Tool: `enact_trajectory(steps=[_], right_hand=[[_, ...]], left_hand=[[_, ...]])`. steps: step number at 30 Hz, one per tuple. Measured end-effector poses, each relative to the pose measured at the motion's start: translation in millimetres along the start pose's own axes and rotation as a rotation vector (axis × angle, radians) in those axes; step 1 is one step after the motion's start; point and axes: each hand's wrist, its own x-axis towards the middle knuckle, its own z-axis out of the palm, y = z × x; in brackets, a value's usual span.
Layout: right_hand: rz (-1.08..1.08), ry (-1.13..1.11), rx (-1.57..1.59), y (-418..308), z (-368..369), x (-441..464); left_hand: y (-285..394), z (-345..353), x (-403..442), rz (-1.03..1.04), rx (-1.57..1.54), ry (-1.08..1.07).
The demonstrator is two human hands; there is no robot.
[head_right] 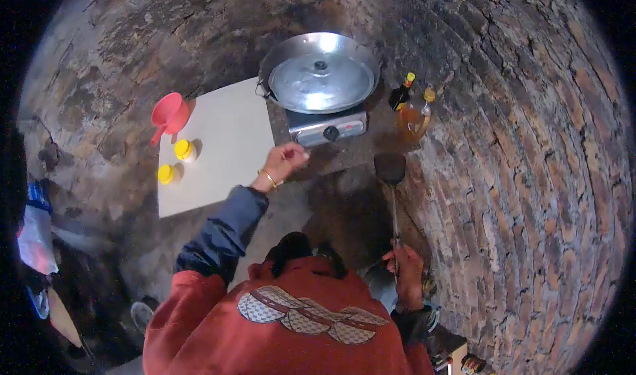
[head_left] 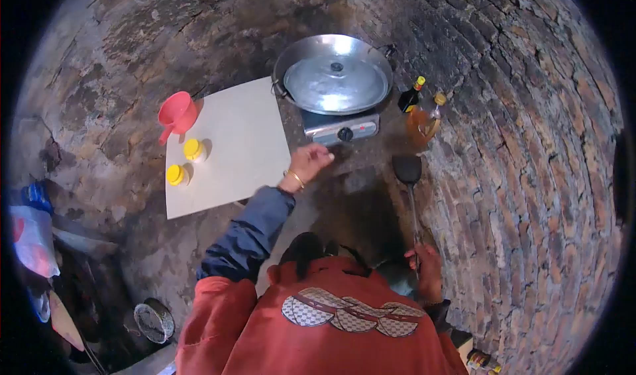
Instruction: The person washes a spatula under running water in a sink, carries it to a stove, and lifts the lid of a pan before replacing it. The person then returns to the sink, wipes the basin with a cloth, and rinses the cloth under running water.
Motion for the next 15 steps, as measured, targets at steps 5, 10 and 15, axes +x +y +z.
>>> enact_trajectory(steps=[5, 10, 15], right_hand=[[-0.094, 0.051, 0.078, -46.4, 31.0, 58.2], [-0.107, 0.145, 0.14, -77.5, 74.4, 88.2], [-0.09, 0.21, 0.175, -99.3, 108.5, 111.6]], left_hand=[[54.9, -42.4, 139.8, 0.199, 0.521, 0.144], [18.3, -53.9, 296.5, 0.395, 0.877, 0.133], [-13.3, -42.8, 373.8, 0.412, 1.214, -0.095]])
